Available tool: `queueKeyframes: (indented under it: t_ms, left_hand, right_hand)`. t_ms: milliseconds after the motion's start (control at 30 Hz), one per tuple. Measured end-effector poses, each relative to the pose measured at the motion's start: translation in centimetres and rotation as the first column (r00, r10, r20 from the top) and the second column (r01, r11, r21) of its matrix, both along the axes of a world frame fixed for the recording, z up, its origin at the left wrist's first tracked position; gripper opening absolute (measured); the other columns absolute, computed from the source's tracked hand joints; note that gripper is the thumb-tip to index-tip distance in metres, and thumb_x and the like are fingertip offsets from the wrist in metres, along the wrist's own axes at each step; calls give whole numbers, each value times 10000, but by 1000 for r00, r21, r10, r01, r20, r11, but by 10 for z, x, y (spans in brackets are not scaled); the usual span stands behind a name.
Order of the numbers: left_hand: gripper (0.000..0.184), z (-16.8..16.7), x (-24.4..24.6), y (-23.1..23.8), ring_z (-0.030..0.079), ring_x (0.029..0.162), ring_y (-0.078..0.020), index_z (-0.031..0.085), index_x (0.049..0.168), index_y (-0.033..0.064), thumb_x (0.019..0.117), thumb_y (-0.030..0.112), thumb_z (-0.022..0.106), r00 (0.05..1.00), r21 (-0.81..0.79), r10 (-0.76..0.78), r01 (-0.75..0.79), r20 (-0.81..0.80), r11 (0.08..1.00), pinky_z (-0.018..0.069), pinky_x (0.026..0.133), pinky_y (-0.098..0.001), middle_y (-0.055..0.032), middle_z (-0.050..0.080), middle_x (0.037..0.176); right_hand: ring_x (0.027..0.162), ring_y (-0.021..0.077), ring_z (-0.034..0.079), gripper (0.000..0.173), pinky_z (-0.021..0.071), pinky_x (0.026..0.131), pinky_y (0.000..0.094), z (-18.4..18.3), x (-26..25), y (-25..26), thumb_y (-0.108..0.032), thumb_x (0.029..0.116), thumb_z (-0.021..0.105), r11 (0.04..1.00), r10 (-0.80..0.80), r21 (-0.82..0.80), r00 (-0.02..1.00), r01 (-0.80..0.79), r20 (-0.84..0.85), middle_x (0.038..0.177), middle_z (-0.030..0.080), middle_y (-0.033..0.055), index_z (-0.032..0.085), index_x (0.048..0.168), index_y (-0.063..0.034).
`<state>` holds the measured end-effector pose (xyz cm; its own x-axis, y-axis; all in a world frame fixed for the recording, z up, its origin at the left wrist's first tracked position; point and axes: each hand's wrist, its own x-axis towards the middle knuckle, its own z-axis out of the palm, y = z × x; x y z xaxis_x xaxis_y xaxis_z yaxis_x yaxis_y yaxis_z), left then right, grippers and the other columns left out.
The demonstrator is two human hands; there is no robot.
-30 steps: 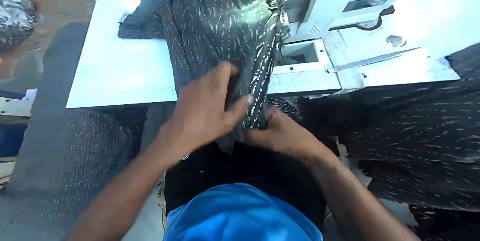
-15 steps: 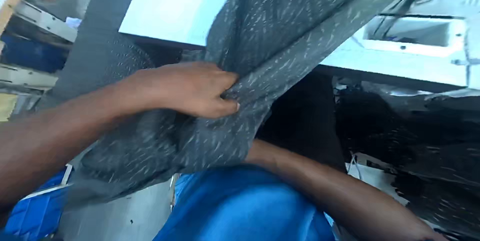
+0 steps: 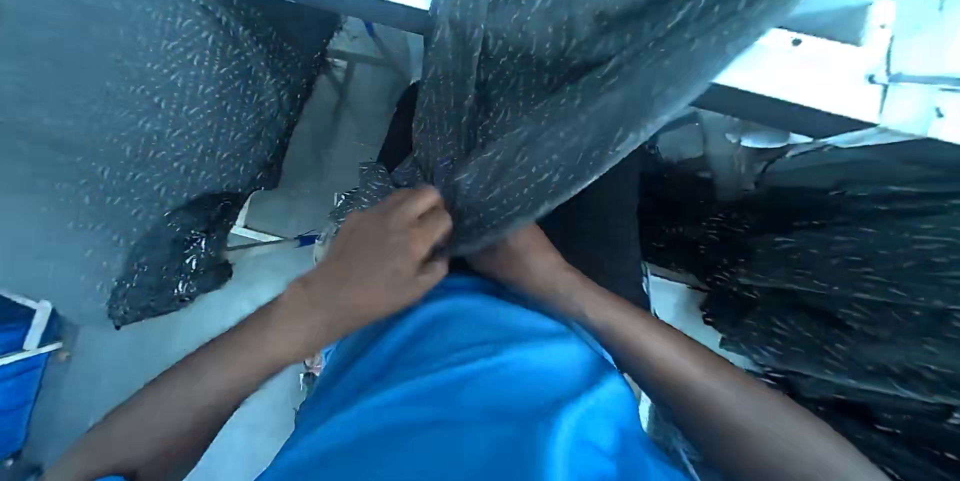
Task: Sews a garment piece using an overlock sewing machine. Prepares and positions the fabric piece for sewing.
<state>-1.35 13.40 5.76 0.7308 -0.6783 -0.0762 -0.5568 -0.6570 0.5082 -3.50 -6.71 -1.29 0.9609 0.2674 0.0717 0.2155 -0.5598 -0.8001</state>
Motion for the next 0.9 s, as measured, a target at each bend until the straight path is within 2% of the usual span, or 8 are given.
queueKeyframes:
  t_ms: [133, 233, 333, 400, 500, 633, 767, 900]
  left_hand:
    - [90, 28, 59, 61, 623, 688, -25, 670, 982, 104, 928, 166, 633, 871, -258, 103, -253, -481, 932, 550, 607, -228, 51, 661, 792]
    - [248, -3, 104, 84, 685, 853, -185, 598, 1189, 24, 950, 89, 619, 801, -109, 207, -320, -561, 941, 600, 753, -394, -97, 693, 990]
    - [249, -50, 122, 87, 705, 930, -291, 637, 1218, -1, 987, 89, 615, 864, 52, 289, -294, -413, 954, 584, 845, -523, -172, 709, 1049]
    - [293, -66, 113, 74, 701, 1032, -341, 634, 1278, 26, 1001, 87, 560, 908, 96, 347, -333, -235, 938, 553, 914, -603, -183, 705, 1147]
    - [332, -63, 88, 44, 706, 1024, -226, 608, 1291, 36, 1005, 201, 579, 935, -119, 289, -317, -205, 941, 597, 885, -452, -129, 692, 1183]
    - [616, -54, 32, 11, 708, 957, -254, 619, 1265, 69, 895, 557, 684, 958, 27, 183, -181, -221, 983, 593, 798, -524, -98, 710, 1090]
    - [243, -62, 19, -1, 685, 982, -351, 713, 1058, 78, 921, 274, 671, 994, 266, 77, -52, -83, 963, 559, 726, -572, -139, 680, 1055]
    - [176, -66, 38, 31, 697, 831, -283, 734, 975, 101, 965, 203, 591, 968, 172, 117, -79, -221, 982, 557, 705, -575, -92, 709, 927]
  right_hand:
    - [1034, 56, 699, 357, 613, 947, 327, 23, 17, 8, -195, 842, 844, 941, 143, 321, 985, -104, -99, 1095, 743, -24, 720, 1170, -126]
    - [1018, 60, 707, 393, 621, 927, 307, 35, 11, -2, -197, 823, 858, 918, 257, 369, 925, -144, -278, 1082, 750, -45, 717, 1188, -157]
    - [1028, 60, 702, 387, 617, 931, 338, 19, -9, -33, -226, 842, 841, 976, 143, 211, 895, -56, -422, 1091, 746, -59, 709, 1206, -203]
    - [912, 55, 718, 229, 631, 829, 368, 9, -19, -51, -342, 894, 790, 999, 49, 38, 879, -35, -473, 970, 757, -71, 746, 1090, -232]
    - [676, 28, 657, 246, 576, 607, 318, 13, -30, -65, -448, 923, 691, 986, -25, -165, 950, -28, -312, 748, 691, -96, 732, 832, -223]
    - [795, 74, 686, 205, 602, 710, 311, 24, -36, -85, -327, 978, 635, 949, -41, -314, 999, 28, -35, 896, 706, -32, 734, 963, -148]
    - [992, 292, 697, 227, 574, 850, 456, 39, -34, -87, -211, 989, 644, 893, 77, -450, 980, 14, 184, 1066, 710, 144, 708, 1108, -28]
    - [1147, 384, 626, 208, 466, 969, 591, 21, -15, -83, -215, 971, 655, 730, 384, -662, 903, -171, 191, 1158, 681, 156, 701, 1114, -70]
